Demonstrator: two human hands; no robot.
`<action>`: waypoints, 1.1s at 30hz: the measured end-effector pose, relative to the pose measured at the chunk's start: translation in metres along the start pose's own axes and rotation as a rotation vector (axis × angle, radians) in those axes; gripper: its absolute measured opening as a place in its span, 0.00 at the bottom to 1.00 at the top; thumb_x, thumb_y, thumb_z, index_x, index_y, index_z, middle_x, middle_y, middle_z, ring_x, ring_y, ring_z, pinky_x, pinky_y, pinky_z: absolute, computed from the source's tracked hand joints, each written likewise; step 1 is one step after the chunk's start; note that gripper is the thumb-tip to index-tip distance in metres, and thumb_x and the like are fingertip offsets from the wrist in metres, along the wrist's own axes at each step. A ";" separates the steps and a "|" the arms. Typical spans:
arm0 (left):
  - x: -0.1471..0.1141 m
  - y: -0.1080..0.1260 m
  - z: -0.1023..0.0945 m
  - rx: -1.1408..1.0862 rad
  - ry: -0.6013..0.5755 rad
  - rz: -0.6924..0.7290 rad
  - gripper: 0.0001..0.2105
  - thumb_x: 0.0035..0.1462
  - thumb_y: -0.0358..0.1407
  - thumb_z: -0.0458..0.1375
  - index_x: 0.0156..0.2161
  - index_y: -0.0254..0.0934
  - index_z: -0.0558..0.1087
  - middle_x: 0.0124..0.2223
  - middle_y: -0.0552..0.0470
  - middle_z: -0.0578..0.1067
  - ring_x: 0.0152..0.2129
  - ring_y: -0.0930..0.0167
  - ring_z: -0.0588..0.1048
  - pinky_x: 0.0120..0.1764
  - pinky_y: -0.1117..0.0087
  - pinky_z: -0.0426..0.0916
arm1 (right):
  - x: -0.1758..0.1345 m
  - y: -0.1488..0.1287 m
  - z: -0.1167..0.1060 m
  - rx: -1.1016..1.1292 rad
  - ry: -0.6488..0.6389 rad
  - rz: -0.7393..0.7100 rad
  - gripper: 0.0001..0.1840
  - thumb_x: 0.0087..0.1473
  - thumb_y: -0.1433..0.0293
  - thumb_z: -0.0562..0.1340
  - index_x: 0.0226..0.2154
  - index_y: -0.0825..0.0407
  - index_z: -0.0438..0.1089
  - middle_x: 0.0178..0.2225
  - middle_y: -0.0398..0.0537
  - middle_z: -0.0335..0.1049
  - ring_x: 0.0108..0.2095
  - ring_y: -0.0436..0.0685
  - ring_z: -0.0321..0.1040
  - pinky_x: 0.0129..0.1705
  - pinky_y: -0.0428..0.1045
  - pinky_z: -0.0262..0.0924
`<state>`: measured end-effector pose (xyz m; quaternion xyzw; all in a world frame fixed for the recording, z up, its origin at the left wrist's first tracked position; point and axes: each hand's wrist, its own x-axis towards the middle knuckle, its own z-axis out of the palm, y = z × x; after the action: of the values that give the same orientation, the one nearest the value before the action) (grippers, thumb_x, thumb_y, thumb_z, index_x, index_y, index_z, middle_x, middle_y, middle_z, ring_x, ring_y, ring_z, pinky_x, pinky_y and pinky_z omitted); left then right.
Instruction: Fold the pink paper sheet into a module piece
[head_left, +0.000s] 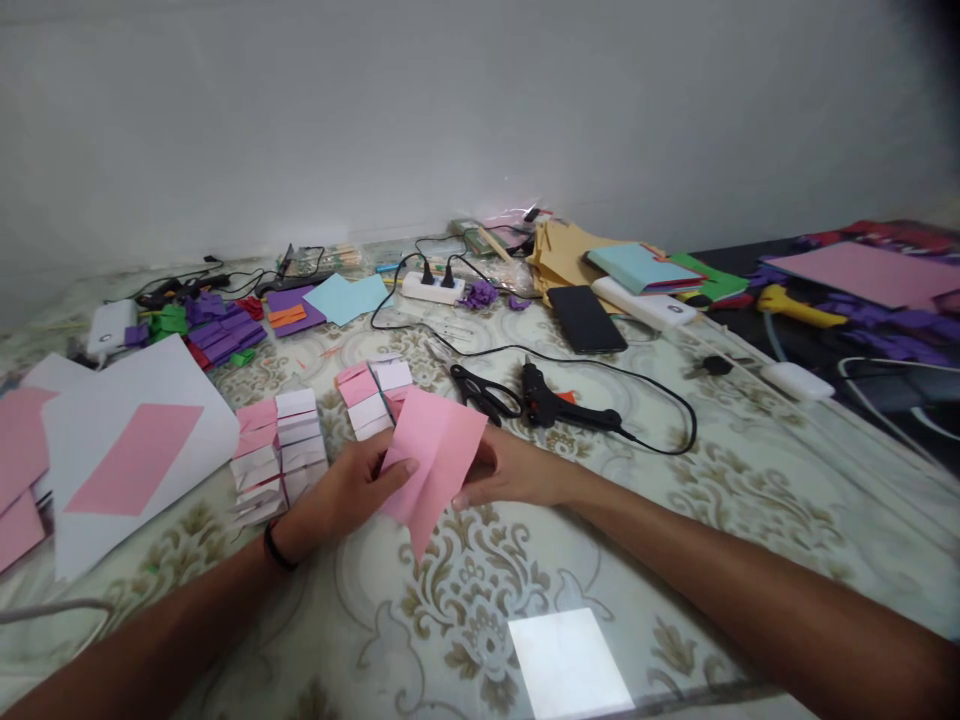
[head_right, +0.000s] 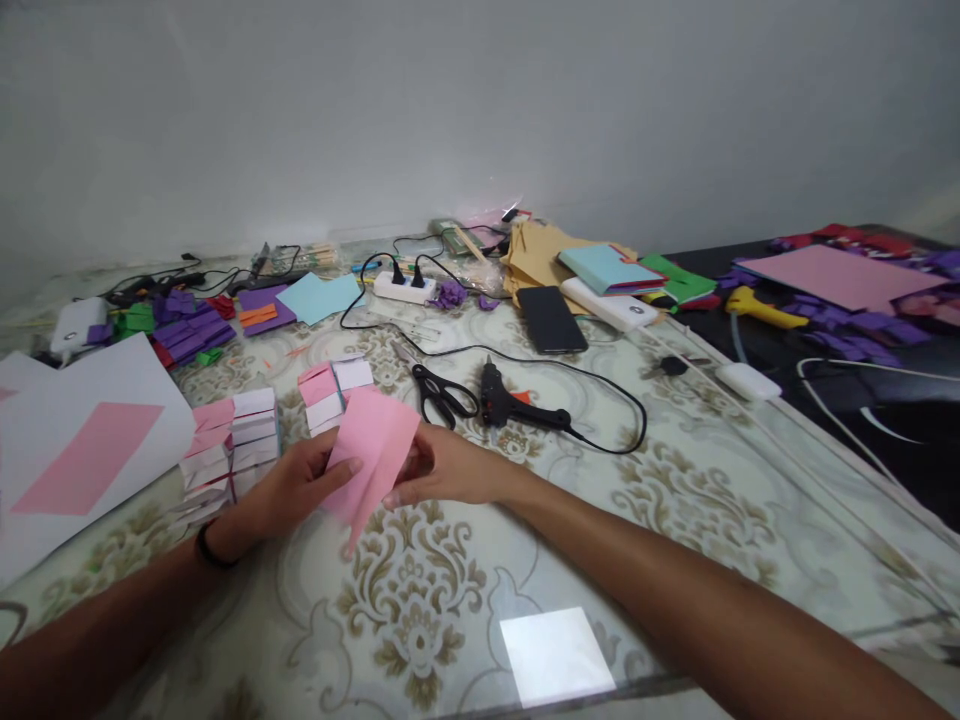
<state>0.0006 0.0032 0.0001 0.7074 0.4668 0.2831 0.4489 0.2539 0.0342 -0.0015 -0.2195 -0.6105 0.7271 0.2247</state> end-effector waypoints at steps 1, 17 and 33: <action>0.000 0.003 0.000 0.054 -0.018 0.006 0.16 0.68 0.44 0.59 0.31 0.37 0.65 0.27 0.59 0.62 0.25 0.74 0.58 0.28 0.71 0.51 | 0.000 0.000 0.000 -0.009 -0.003 0.001 0.45 0.47 0.58 0.79 0.63 0.53 0.67 0.49 0.52 0.81 0.46 0.56 0.79 0.55 0.54 0.72; 0.000 0.014 -0.003 0.147 -0.108 -0.002 0.12 0.66 0.39 0.56 0.32 0.37 0.63 0.29 0.59 0.60 0.27 0.74 0.58 0.31 0.70 0.52 | 0.001 0.011 -0.002 0.027 0.224 -0.198 0.45 0.51 0.64 0.78 0.65 0.41 0.58 0.50 0.45 0.67 0.36 0.45 0.70 0.36 0.42 0.70; 0.002 0.003 -0.008 -0.242 0.038 0.018 0.22 0.71 0.53 0.56 0.41 0.36 0.80 0.41 0.49 0.78 0.40 0.68 0.73 0.44 0.70 0.67 | 0.003 0.004 -0.004 -0.072 0.287 0.017 0.26 0.47 0.52 0.78 0.32 0.58 0.78 0.27 0.45 0.76 0.25 0.47 0.71 0.31 0.44 0.70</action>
<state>-0.0042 0.0073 0.0064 0.6465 0.4314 0.3548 0.5197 0.2532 0.0386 -0.0064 -0.3344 -0.5959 0.6676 0.2955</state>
